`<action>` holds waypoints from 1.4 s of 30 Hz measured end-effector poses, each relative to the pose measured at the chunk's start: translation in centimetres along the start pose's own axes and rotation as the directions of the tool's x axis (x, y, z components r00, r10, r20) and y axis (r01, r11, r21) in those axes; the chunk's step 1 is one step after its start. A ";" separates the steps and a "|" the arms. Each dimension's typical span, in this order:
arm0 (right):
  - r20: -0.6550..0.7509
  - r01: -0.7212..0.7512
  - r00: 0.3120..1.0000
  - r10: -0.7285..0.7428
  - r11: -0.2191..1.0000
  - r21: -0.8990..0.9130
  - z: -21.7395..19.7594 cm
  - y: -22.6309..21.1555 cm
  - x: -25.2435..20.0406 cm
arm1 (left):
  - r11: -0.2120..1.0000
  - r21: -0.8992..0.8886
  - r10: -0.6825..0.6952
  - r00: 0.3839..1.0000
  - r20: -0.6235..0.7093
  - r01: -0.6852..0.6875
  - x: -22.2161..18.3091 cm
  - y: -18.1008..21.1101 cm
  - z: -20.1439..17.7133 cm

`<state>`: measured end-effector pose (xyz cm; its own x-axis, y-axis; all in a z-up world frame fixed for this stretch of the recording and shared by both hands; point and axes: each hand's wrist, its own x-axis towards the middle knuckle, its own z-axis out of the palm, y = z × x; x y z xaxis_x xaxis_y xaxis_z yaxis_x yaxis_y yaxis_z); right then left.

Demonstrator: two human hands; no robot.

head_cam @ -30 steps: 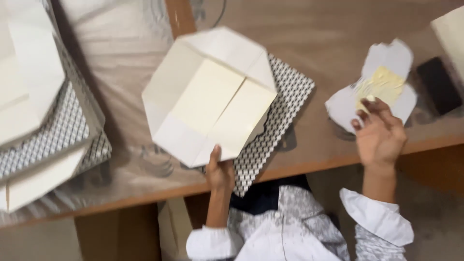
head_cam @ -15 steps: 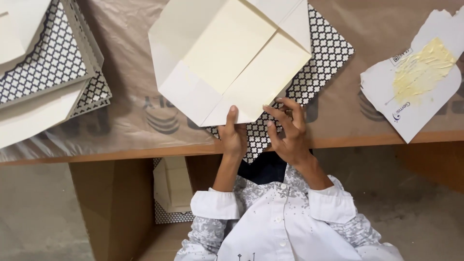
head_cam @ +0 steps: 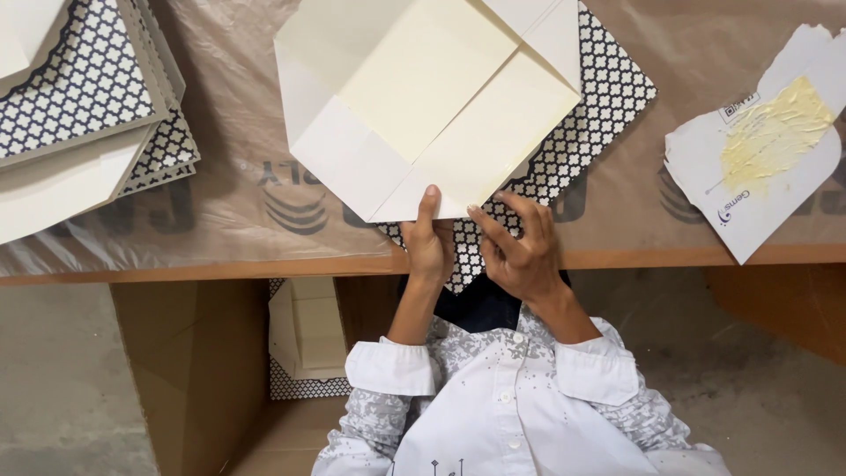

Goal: Manually assembling patterned cardboard boxes by folding and pressing adhesive edges.

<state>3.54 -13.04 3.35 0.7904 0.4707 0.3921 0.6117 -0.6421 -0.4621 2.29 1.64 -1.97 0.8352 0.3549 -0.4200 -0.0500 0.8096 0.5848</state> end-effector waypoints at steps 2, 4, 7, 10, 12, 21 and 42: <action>-0.008 0.023 1.000 -0.023 0.997 -0.068 -0.1 0.9 0.1 | 1.000 0.002 -0.002 1.000 -0.006 0.002 0.0 0.1 0.2; -0.015 0.045 0.999 -0.048 0.990 -0.134 -0.3 1.6 0.4 | 1.000 0.005 -0.002 1.000 -0.012 0.002 0.0 0.2 0.3; 0.000 0.016 1.000 -0.016 0.982 -0.188 -0.6 2.2 0.8 | 1.000 0.020 0.003 1.000 -0.019 -0.003 0.0 0.0 0.1; -0.050 -0.033 0.998 0.025 0.984 -0.176 -0.5 2.3 0.5 | 1.000 0.020 0.018 1.000 -0.008 -0.017 0.1 -0.3 -0.2; 0.005 -0.009 1.000 0.010 0.995 -0.095 0.1 2.3 -0.4 | 1.000 0.003 0.027 1.000 -0.001 -0.027 0.2 -0.3 -0.2; 0.010 0.017 1.000 -0.015 0.989 -0.149 -0.9 3.6 1.2 | 1.000 0.003 0.028 1.000 0.010 -0.028 -0.1 0.1 0.2; -0.200 -0.199 0.723 0.661 0.476 0.857 -7.5 9.6 1.6 | 0.935 -0.088 -0.294 0.888 0.354 0.345 -3.7 -0.6 10.0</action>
<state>10.40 -22.98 5.55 0.9692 -0.2046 0.1371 0.1636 0.1188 -0.9794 4.68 -4.82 6.15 0.9501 -0.0888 -0.2990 0.1932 0.9200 0.3408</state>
